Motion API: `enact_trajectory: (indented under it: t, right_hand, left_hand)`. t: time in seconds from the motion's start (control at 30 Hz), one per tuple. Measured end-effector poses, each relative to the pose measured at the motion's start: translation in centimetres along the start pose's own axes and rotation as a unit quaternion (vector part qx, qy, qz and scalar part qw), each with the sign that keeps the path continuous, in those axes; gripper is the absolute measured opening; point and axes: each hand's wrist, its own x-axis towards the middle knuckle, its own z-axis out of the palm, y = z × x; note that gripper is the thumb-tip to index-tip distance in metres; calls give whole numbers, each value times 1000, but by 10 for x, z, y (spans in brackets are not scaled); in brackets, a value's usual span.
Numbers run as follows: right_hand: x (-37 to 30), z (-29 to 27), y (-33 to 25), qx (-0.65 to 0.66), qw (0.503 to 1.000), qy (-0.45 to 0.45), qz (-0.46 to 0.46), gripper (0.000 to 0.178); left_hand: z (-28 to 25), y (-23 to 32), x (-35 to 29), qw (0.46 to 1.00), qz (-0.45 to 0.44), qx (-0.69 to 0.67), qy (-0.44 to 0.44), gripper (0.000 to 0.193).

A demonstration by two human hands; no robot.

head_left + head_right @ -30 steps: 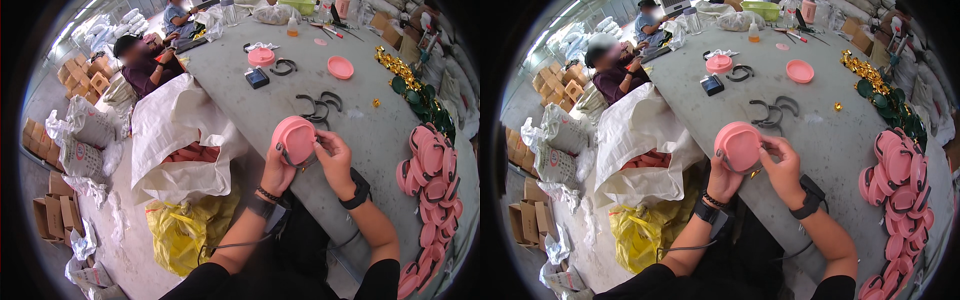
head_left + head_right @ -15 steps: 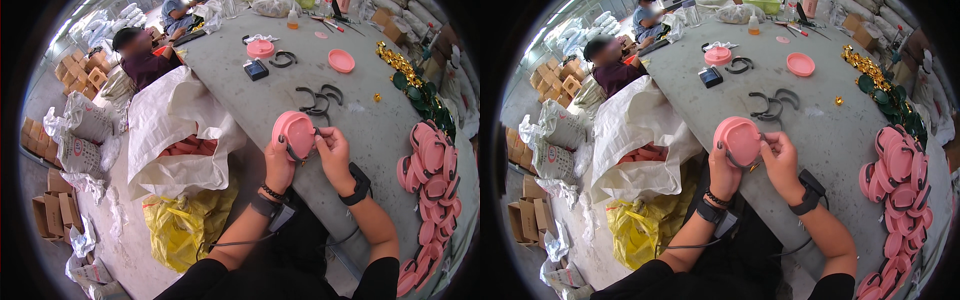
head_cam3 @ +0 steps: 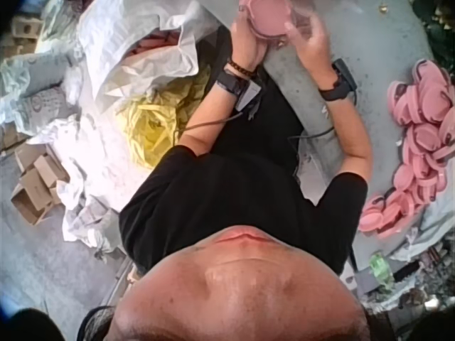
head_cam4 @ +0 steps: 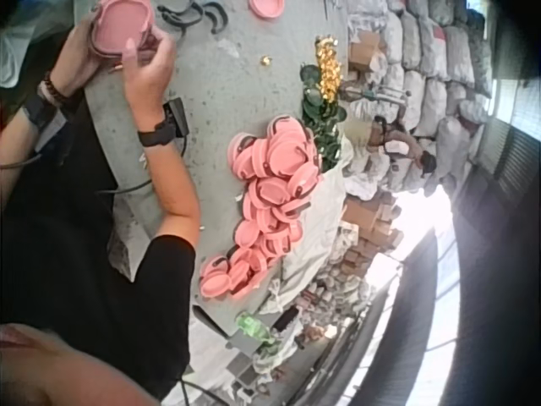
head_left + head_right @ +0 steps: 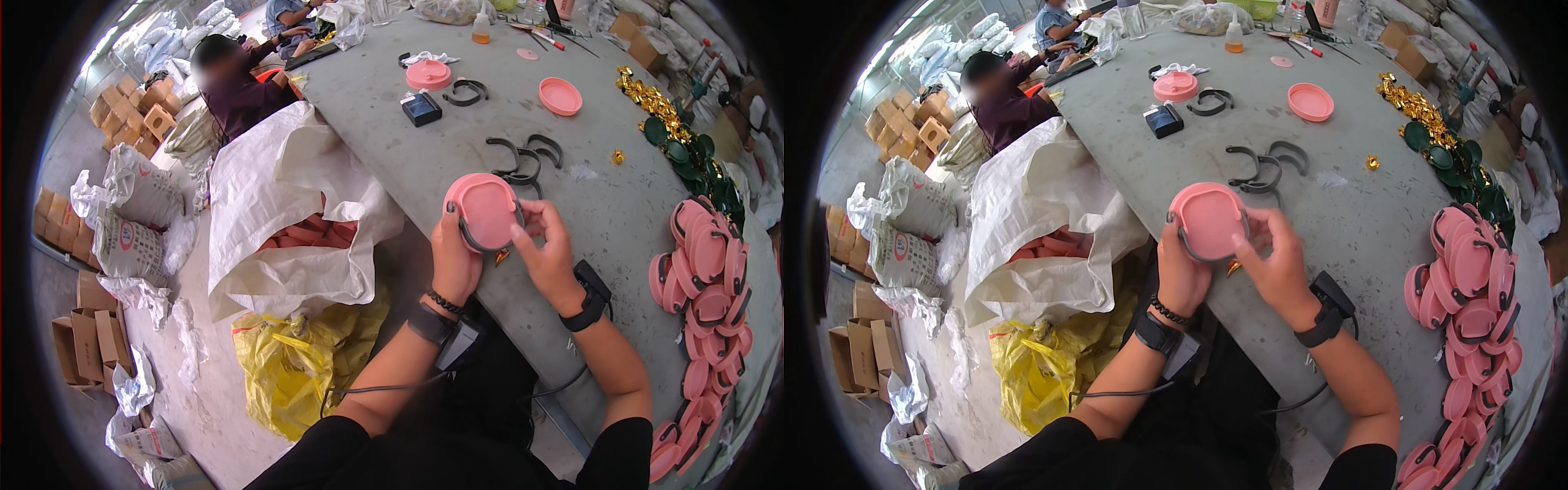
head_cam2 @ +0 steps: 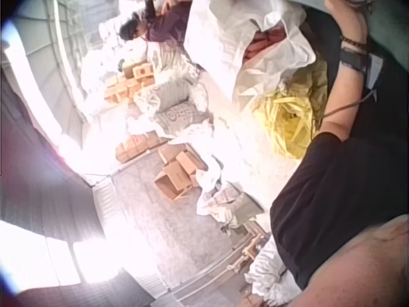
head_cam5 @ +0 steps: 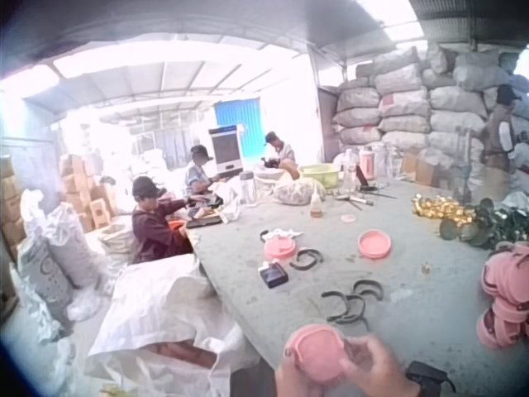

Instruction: The recorder is assembling small plastic components by inserting black curved pieces into pink round bases.

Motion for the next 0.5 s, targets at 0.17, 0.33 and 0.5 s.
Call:
enact_trajectory:
  t: [0.17,0.33,0.5]
  right_hand:
    - [3,3,-15,-323,905,4,-276,26]
    - [-6,1,-7,-321,893,-83,-303,19]
    - [-1,-8,-15,-178,965,-98,-168,38]
  left_hand:
    - [-2,3,0,998,-47,-35,9,44]
    - [-3,-8,-3,997,11,81,-3,36]
    - [-4,-10,-10,991,-1,128,-43,31]
